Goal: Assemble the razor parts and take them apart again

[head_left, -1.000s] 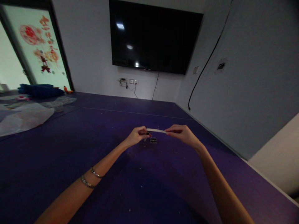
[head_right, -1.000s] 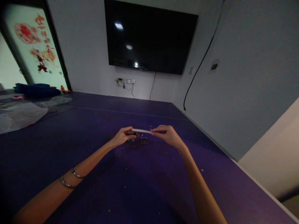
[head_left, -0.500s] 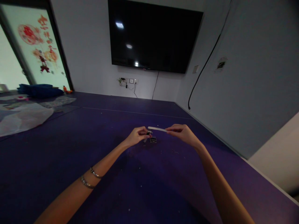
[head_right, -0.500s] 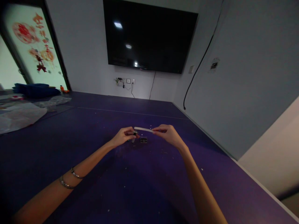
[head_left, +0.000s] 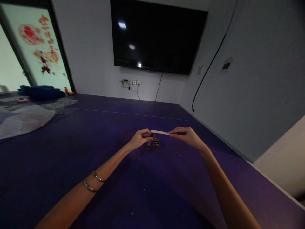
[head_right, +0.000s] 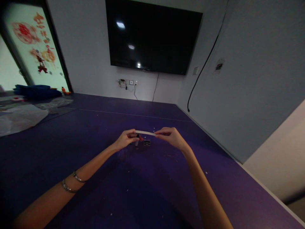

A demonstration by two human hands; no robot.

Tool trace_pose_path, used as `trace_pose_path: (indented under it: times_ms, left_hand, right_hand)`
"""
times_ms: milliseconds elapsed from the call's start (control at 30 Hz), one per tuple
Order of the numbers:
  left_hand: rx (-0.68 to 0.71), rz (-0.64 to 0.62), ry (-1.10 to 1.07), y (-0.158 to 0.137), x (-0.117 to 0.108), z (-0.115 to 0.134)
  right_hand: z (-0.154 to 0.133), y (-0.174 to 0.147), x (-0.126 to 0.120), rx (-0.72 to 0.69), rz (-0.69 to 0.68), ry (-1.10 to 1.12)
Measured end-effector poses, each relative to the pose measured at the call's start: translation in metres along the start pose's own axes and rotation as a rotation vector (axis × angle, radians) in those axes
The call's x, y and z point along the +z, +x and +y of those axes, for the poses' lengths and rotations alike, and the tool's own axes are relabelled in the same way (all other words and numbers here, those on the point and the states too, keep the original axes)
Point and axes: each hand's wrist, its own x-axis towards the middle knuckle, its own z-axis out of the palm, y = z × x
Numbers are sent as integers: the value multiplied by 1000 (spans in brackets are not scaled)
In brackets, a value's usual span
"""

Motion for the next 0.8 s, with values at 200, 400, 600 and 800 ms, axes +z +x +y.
trace_pose_path:
  times_ms: [200, 400, 600, 800]
  left_hand:
    - [10, 8, -11, -1, 1, 1]
    - [21, 15, 11, -1, 2, 3]
    - [6, 23, -25, -1, 2, 1]
    - [2, 17, -65, -1, 4, 2]
  right_hand:
    - [2, 0, 1, 9, 68, -5]
    - [4, 0, -1, -1, 7, 43]
    - [12, -1, -3, 16, 41, 43]
    - [16, -1, -3, 26, 0, 96]
